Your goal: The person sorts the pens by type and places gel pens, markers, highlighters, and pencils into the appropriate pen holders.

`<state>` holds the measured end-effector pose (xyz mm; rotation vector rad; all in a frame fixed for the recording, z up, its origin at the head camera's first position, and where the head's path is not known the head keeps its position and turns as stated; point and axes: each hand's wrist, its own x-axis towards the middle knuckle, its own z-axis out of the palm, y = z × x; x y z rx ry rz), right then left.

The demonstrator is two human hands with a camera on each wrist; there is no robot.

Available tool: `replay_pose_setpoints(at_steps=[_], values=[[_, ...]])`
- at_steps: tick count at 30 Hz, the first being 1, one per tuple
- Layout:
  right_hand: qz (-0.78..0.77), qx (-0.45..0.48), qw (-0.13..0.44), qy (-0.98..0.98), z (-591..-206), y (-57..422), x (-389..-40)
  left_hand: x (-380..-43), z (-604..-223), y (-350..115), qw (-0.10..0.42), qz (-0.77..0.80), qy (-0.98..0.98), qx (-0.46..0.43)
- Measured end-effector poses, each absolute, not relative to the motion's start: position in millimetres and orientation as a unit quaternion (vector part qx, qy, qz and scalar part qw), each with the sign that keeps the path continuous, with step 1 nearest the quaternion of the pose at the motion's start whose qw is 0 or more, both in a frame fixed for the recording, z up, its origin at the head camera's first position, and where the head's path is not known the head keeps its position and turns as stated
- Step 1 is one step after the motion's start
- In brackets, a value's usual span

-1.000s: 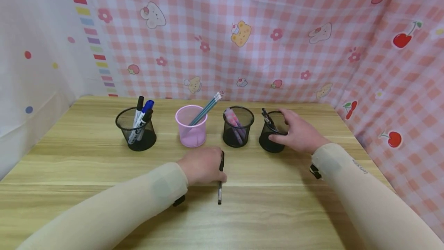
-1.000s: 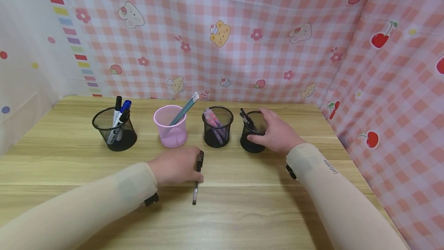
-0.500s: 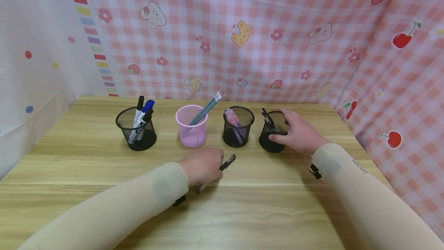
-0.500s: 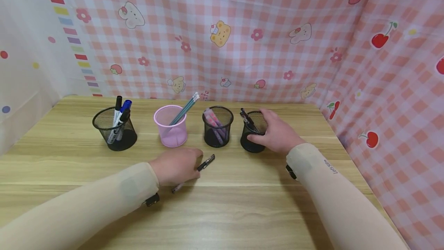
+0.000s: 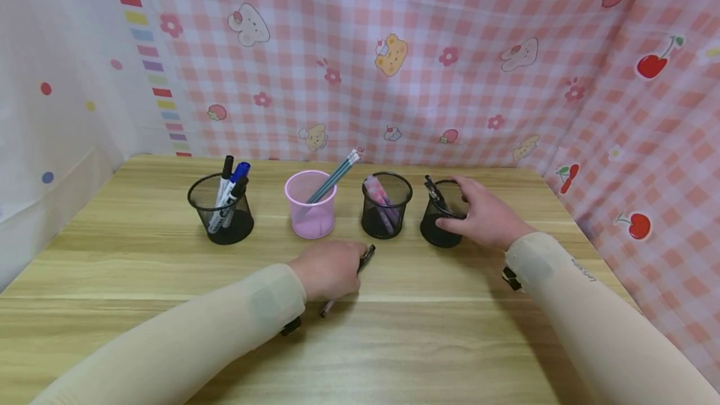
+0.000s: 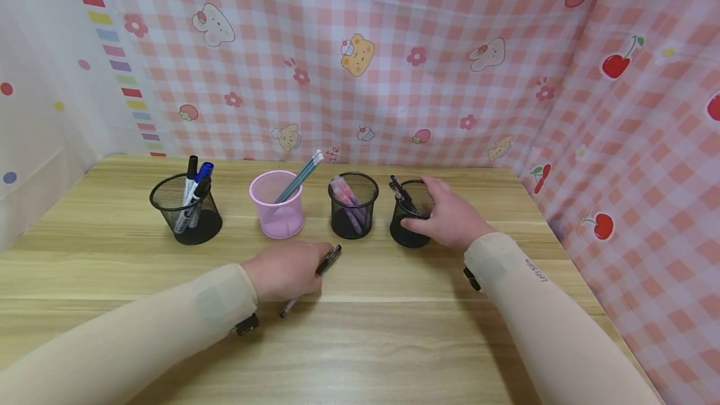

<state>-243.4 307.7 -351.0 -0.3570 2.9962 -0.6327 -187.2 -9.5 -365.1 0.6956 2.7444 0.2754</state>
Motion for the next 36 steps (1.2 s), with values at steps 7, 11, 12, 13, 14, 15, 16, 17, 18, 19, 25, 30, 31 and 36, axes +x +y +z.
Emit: replay_pose_setpoints(at_steps=[7,11,12,13,14,15,16,17,18,19,25,30,31,36], values=[[-0.202,-0.114,0.033,0.972,-349.9,307.3,-242.8,-187.3,-366.0,-10.1,0.145,0.118,0.955,0.231],[-0.202,-0.115,0.033,0.972,-349.9,307.4,-242.9,-186.8,-365.7,-10.3,0.145,0.126,0.955,0.227],[-0.201,-0.115,0.033,0.972,-349.9,307.4,-242.8,-186.6,-365.7,-10.4,0.145,0.127,0.954,0.228],[-0.201,-0.115,0.033,0.972,-349.9,307.5,-242.8,-186.6,-365.5,-10.5,0.144,0.128,0.954,0.229],[-0.201,-0.115,0.033,0.972,-349.8,307.4,-242.7,-186.5,-365.4,-10.7,0.143,0.129,0.954,0.23],[-0.202,-0.115,0.032,0.972,-349.8,307.4,-242.7,-186.5,-365.3,-10.8,0.142,0.13,0.954,0.232],[-0.202,-0.115,0.032,0.972,-349.8,307.3,-242.7,-186.5,-365.2,-11.1,0.141,0.129,0.953,0.233],[-0.202,-0.114,0.032,0.972,-349.8,307.2,-242.8,-186.5,-365.1,-11.2,0.14,0.13,0.953,0.235],[-0.202,-0.114,0.032,0.972,-349.8,307.1,-243.0,-186.5,-365.1,-11.3,0.139,0.13,0.953,0.237],[-0.201,-0.114,0.031,0.972,-349.9,307.1,-243.1,-186.6,-365.3,-11.5,0.137,0.13,0.953,0.238],[-0.199,-0.115,0.03,0.973,-350.1,306.7,-243.2,-186.4,-366.2,-11.7,0.134,0.127,0.953,0.239],[-0.2,-0.114,0.029,0.973,-350.2,306.9,-242.9,-186.1,-366.0,-11.6,0.153,0.117,0.953,0.233],[-0.2,-0.114,0.03,0.973,-350.1,306.9,-242.7,-186.1,-365.9,-11.5,0.158,0.115,0.953,0.233],[-0.203,-0.112,0.031,0.972,-351.3,307.0,-243.6,-186.8,-367.1,-11.7,0.19,0.103,0.949,0.231]])
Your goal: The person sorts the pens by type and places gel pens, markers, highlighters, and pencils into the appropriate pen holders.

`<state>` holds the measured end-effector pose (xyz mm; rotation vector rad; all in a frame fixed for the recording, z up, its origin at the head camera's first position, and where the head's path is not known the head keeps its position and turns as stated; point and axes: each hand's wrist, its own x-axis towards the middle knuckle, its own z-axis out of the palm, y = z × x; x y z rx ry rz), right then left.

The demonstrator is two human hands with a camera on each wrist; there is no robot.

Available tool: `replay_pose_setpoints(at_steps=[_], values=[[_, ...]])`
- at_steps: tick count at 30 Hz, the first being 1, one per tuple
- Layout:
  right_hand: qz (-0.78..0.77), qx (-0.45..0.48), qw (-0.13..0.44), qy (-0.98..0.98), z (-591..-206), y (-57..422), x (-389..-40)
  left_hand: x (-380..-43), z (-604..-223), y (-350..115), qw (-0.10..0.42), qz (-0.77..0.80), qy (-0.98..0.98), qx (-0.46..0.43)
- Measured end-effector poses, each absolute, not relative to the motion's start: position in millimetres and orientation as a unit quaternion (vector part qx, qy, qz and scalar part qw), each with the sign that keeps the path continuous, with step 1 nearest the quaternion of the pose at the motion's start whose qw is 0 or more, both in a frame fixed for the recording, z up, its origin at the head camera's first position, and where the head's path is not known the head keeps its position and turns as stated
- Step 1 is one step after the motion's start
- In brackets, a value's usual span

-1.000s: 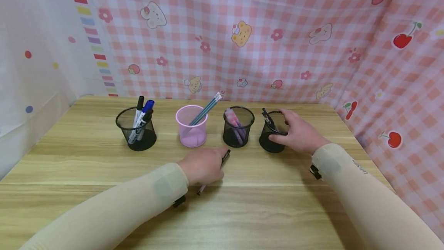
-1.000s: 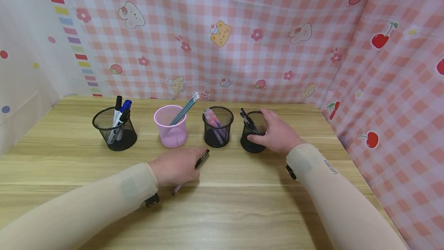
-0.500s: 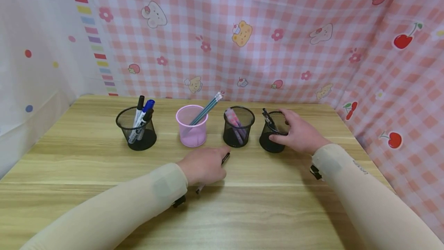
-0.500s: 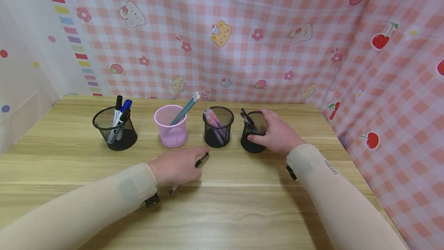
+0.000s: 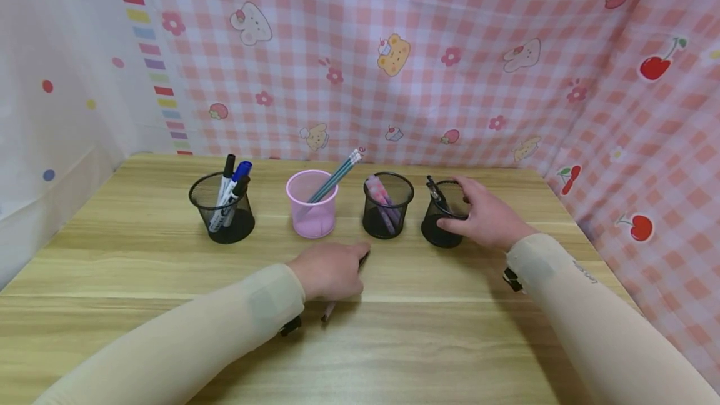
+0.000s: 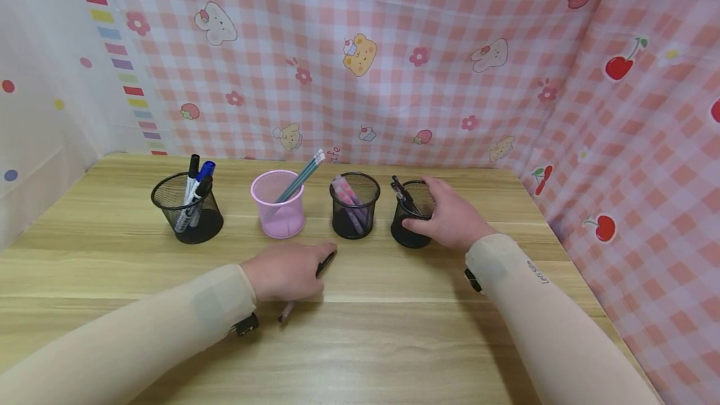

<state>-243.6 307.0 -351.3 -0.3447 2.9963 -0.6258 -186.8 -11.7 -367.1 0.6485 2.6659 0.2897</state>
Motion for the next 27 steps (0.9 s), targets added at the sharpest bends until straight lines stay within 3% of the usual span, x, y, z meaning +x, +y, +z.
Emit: replay_pose_setpoints(at_steps=[12,27], values=[[-0.197,-0.109,0.031,0.974,-349.4,305.8,-242.4,-185.7,-365.7,-11.3,0.193,0.091,0.949,0.231],[-0.204,-0.108,0.034,0.973,-351.1,306.9,-243.0,-186.2,-365.9,-13.0,0.161,0.117,0.952,0.232]])
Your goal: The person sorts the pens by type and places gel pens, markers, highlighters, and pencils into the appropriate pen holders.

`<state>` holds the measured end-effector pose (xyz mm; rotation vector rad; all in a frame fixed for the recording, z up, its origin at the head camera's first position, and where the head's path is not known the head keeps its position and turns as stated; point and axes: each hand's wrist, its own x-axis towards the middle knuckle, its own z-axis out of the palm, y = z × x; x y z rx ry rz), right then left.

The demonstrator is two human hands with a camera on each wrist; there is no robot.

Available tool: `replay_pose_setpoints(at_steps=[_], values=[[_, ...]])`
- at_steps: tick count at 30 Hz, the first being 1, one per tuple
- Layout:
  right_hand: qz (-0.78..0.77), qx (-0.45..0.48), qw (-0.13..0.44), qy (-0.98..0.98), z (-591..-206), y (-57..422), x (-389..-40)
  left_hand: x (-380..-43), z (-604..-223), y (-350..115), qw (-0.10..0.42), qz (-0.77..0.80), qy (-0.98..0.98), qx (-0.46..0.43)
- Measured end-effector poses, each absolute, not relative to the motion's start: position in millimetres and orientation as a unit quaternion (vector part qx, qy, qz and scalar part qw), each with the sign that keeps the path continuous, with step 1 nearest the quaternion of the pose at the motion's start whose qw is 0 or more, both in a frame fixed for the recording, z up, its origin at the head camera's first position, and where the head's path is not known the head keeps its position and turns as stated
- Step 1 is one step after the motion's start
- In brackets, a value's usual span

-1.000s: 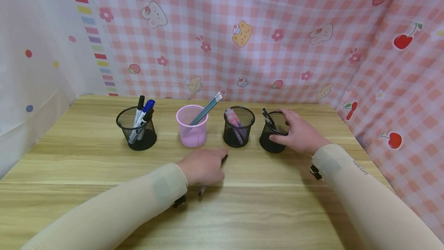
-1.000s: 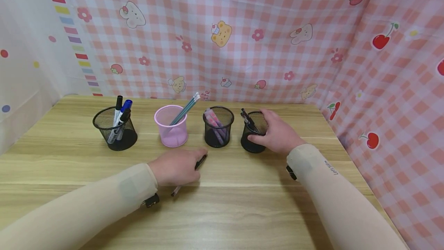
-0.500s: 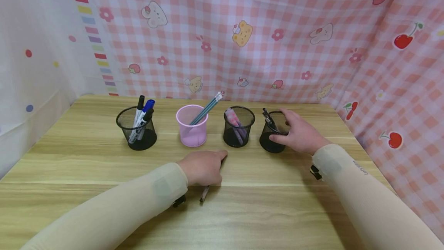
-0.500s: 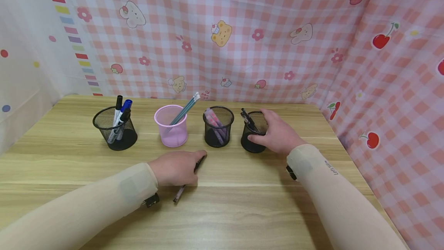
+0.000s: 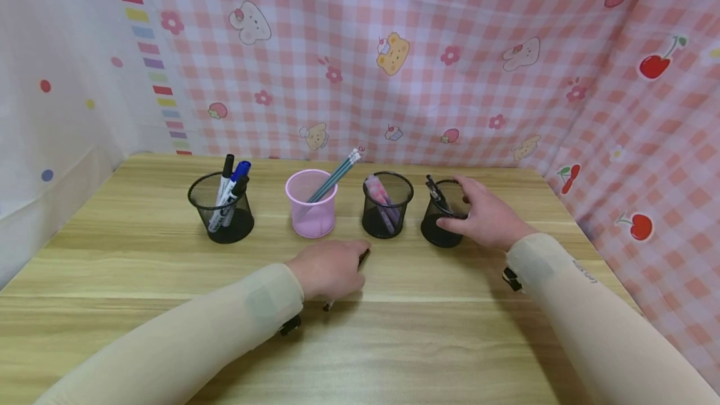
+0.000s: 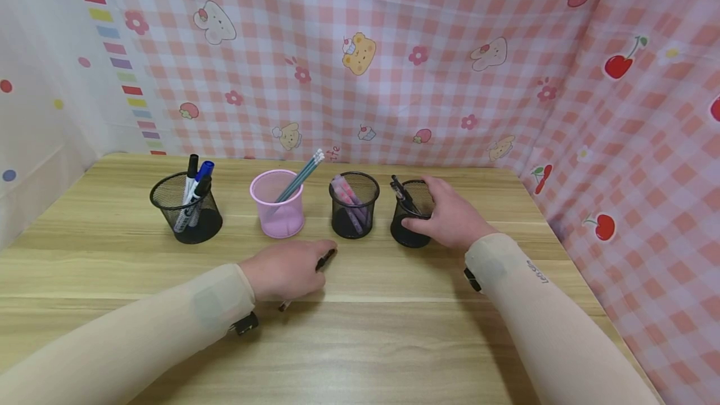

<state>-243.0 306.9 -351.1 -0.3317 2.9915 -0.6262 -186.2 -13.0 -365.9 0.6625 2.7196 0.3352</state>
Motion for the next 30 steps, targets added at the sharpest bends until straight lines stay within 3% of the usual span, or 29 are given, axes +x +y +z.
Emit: replay_pose_setpoints(at_steps=[9,23,30], values=[[-0.206,-0.104,0.04,0.972,-351,307,-244,-186,-364,-13,0.134,0.2,0.943,0.231],[-0.203,-0.104,0.039,0.973,-351,307,-244,-188,-357,-13,0.034,0.299,0.906,0.296],[-0.204,-0.103,0.039,0.973,-351,307,-244,-189,-354,-13,0.025,0.359,0.887,0.291]])
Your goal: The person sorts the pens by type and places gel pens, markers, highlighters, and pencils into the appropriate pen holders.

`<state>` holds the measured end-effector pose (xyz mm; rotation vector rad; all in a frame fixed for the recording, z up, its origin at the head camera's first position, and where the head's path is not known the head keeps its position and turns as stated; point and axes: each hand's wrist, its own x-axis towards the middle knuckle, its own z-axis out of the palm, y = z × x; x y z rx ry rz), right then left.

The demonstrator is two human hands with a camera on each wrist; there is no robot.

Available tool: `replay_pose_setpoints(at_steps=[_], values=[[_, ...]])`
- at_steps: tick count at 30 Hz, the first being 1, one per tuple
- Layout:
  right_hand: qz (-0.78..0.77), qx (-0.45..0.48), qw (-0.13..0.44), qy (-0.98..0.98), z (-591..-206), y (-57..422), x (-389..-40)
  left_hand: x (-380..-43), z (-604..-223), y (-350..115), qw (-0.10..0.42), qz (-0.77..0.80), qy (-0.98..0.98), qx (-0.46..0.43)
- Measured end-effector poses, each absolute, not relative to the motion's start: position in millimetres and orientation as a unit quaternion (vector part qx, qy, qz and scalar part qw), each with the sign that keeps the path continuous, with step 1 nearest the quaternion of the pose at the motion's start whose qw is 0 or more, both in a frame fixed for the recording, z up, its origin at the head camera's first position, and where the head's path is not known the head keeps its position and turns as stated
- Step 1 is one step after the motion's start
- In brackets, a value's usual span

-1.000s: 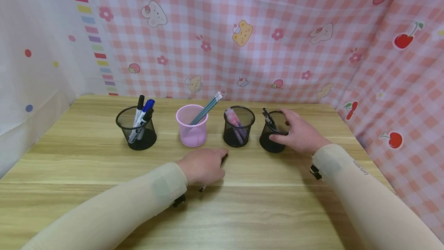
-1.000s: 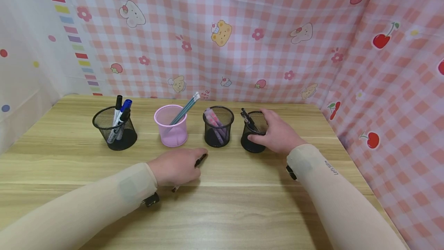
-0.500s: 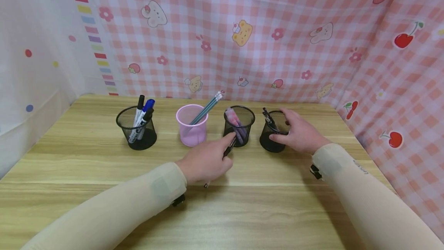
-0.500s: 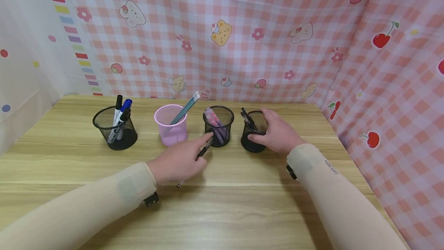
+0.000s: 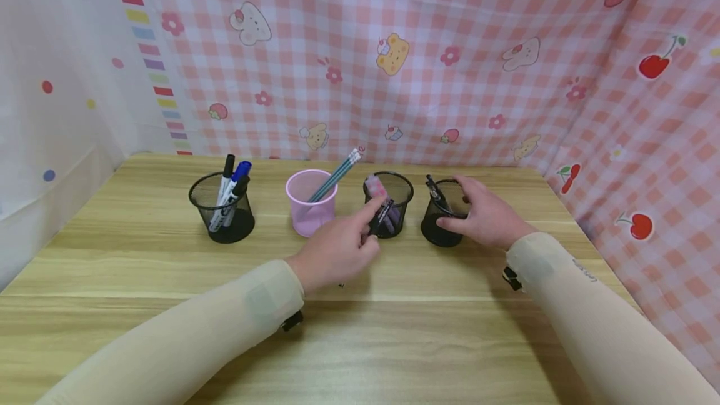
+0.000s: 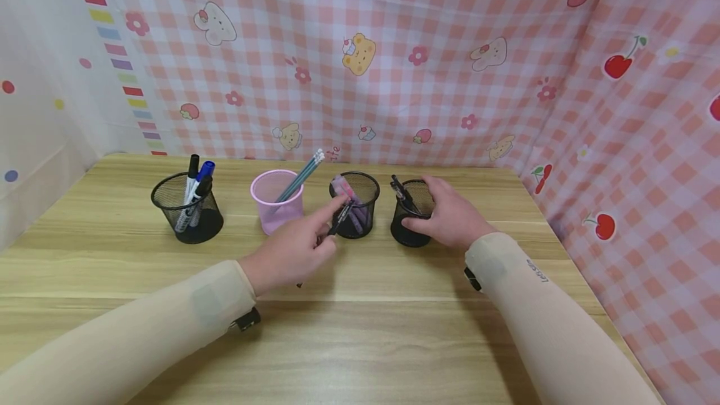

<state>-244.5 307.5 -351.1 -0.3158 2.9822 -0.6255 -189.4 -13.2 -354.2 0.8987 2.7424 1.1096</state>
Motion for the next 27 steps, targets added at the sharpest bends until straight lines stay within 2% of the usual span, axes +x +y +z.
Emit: replay_pose_setpoints(at_steps=[7,27], values=[[-0.199,-0.104,0.039,0.974,-351,307,-244,-192,-351,-9,0.043,0.432,0.859,0.272],[-0.203,-0.101,0.042,0.973,-351,307,-243,-193,-343,3,0.016,0.572,0.784,0.241]])
